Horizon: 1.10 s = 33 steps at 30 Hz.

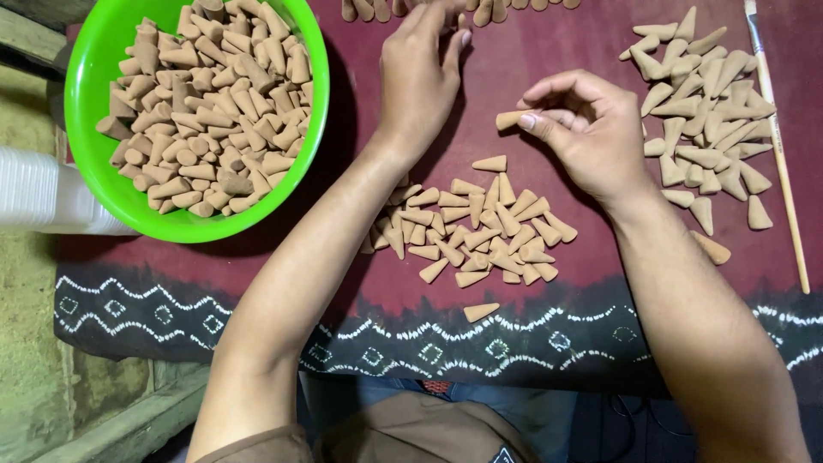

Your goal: Sorting and arranging small incense cones by size from a pile into organized rows on a table.

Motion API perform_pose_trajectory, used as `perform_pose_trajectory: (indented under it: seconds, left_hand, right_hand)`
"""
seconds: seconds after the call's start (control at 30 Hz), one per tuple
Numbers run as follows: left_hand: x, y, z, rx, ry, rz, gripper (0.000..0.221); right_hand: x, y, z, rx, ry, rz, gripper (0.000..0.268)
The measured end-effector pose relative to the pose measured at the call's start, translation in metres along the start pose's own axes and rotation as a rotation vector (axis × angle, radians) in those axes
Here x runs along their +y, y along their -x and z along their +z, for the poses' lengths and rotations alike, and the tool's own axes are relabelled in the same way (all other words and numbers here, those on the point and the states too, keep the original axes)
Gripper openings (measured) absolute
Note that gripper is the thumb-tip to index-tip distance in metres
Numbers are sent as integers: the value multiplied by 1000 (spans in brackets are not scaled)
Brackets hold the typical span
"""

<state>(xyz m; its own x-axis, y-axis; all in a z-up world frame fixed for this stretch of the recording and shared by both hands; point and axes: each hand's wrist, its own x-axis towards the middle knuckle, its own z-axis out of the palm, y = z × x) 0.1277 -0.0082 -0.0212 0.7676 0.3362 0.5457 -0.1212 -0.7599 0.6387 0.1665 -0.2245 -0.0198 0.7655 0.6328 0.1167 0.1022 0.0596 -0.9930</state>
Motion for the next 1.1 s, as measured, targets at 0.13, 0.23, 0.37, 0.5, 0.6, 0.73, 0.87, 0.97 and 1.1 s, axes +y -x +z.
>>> perform_pose_trajectory:
  seconds: [0.13, 0.23, 0.37, 0.5, 0.6, 0.73, 0.87, 0.97, 1.1]
  left_hand:
    - [-16, -8, 9, 4, -58, 35, 13]
    - [-22, -12, 12, 13, -136, 15, 11]
    - [-28, -13, 15, 27, -152, 85, 8]
    - [-19, -14, 8, 26, -100, 115, 4]
    - [-15, -1, 5, 22, -156, 50, 11]
    - [26, 17, -21, -166, 58, 118, 10]
    - [34, 30, -28, -476, 247, 71, 23]
    - [33, 29, -31, -546, 276, 88, 22]
    - [21, 22, -30, -487, 147, 160, 20]
  right_hand:
    - [-2, 1, 1, -16, 38, -4, 21]
    - [0, 0, 0, -15, 88, 6, 24]
    - [-3, 1, 2, -20, 111, 7, 24]
    - [-8, 2, 4, -61, 121, -22, 21]
    - [-4, 1, 1, -23, 151, -28, 28]
    - [1, 3, -1, 9, 100, -63, 31]
    - [1, 4, -3, 14, 75, -150, 34]
    - [0, 5, -2, 14, 79, -163, 34]
    - [2, 4, -1, 43, 120, -160, 31]
